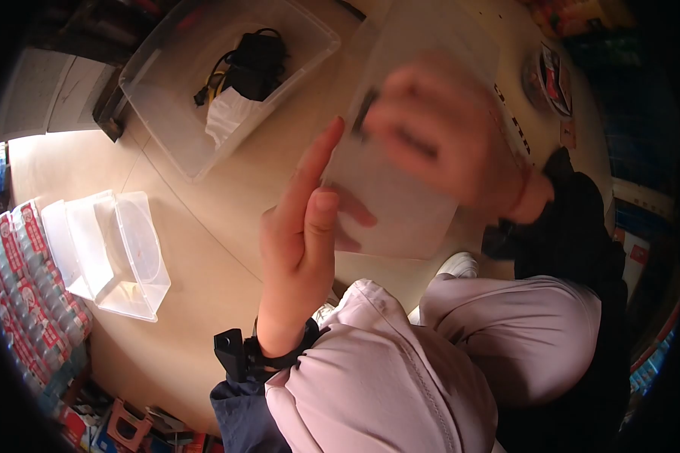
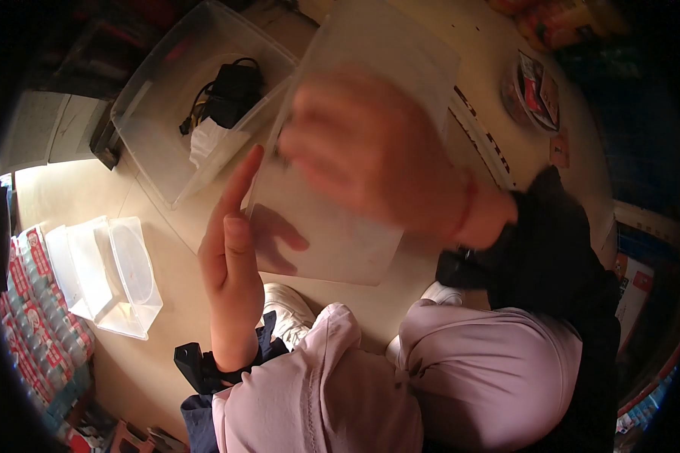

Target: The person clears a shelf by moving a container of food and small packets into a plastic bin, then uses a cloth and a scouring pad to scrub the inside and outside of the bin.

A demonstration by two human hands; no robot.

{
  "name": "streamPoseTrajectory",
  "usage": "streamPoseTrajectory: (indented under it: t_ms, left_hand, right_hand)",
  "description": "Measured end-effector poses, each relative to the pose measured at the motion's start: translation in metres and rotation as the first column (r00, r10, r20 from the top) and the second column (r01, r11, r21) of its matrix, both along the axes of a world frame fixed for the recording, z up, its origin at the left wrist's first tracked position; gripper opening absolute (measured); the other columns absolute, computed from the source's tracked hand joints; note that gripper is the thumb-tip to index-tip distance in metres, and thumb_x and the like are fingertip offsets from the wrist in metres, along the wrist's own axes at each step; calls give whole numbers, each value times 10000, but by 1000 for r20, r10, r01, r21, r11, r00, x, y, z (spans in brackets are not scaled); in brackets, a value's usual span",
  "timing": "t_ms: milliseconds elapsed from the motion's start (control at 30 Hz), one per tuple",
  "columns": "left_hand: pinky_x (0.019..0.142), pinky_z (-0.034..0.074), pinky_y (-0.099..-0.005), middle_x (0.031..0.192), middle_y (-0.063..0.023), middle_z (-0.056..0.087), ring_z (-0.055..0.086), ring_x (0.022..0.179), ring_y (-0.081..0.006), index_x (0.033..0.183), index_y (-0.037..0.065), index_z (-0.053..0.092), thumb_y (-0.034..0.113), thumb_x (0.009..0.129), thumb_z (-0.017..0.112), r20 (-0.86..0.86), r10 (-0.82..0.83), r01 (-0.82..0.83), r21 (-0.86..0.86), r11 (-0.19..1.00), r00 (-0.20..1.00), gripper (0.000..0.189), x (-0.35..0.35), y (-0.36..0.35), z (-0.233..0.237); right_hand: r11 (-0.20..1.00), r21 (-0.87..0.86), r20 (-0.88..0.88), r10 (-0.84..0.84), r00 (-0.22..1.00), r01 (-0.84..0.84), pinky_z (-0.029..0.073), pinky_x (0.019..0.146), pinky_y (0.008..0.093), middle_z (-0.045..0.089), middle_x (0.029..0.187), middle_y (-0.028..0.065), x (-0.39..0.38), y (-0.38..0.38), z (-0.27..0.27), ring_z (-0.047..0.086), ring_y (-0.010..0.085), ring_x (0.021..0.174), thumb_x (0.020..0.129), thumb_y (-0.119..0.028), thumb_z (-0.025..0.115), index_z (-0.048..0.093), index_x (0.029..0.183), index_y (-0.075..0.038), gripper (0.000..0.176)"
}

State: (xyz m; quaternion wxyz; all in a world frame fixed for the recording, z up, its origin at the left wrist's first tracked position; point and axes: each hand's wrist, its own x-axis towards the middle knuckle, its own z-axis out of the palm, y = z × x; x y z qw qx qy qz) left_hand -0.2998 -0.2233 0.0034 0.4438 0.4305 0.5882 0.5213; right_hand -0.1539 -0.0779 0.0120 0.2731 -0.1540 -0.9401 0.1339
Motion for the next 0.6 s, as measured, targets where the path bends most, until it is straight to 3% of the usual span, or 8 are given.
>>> streamPoseTrajectory:
  t_ms: [100, 200, 267, 300, 367, 500, 567, 600]
  left_hand:
    - [559, 408, -167, 704, -78, 644, 550, 525, -78, 1411, -56, 370, 467, 1031, 269, 11, -18, 19, -23, 1000, 1000, 654, -1, 0, 0]
    - [568, 472, -223, 685, -38, 633, 560, 577, -81, 1430, 18, 394, 486, 1019, 308, 68, -6, 2, 61, 998, 998, 629, -3, -2, -14]
    - [565, 450, -210, 691, -40, 636, 556, 551, -82, 1432, 9, 385, 530, 1009, 265, -69, -7, 19, 168, 986, 998, 682, -8, -3, -26]
    - [565, 450, -210, 691, -40, 636, 556, 551, -82, 1432, 9, 385, 530, 1009, 265, -70, -8, 20, 166, 986, 997, 682, -8, -3, -23]
    - [597, 445, -214, 751, -55, 649, 573, 595, -100, 1427, -3, 386, 528, 1011, 255, 137, -44, 32, 85, 996, 990, 687, -6, -4, -12]
    - [623, 455, -216, 776, -66, 656, 588, 626, -108, 1424, -11, 387, 521, 1014, 252, 121, -71, 64, 65, 996, 990, 685, -8, -3, -16]
    - [620, 461, -215, 763, -67, 658, 593, 620, -106, 1425, -11, 385, 514, 1016, 253, -107, 21, 1, 207, 978, 994, 678, -8, -2, -36]
    - [620, 461, -215, 763, -67, 658, 593, 620, -106, 1425, -11, 385, 514, 1016, 253, -107, 21, 2, 207, 978, 994, 678, -7, -1, -35]
  right_hand:
    - [994, 64, -89, 98, 991, -93, 424, 571, 350, 545, 823, 35, -8, 14, 5, 535, 262, 703, 637, -75, 717, 616, 767, -78, 164]
    - [982, -44, -135, 177, 975, -185, 416, 552, 355, 540, 826, 38, -12, -36, -7, 529, 248, 693, 611, -95, 725, 611, 766, -76, 194]
    - [980, -43, -155, 188, 970, -197, 410, 542, 354, 537, 827, 40, -15, -37, -1, 517, 240, 678, 608, -97, 727, 609, 764, -75, 196]
    - [977, -40, -175, 200, 964, -210, 405, 532, 353, 535, 828, 43, -16, -37, 2, 505, 232, 663, 606, -98, 728, 607, 761, -75, 198]
    - [989, 53, -198, 145, 969, -137, 408, 546, 345, 530, 833, 47, -15, -16, -9, 501, 233, 662, 602, -100, 721, 616, 770, -81, 199]
    - [983, 89, -110, 170, 979, -161, 414, 566, 346, 523, 823, 40, -12, -8, -8, 500, 222, 662, 586, -123, 711, 638, 781, -92, 211]
    - [986, 70, -135, 159, 978, -150, 417, 569, 344, 526, 821, 38, -16, -32, -7, 497, 216, 660, 590, -133, 708, 638, 768, -98, 194]
    - [970, -28, -89, 237, 967, -240, 429, 585, 334, 526, 824, 34, -13, -39, 2, 510, 219, 677, 577, -150, 699, 633, 756, -99, 198]
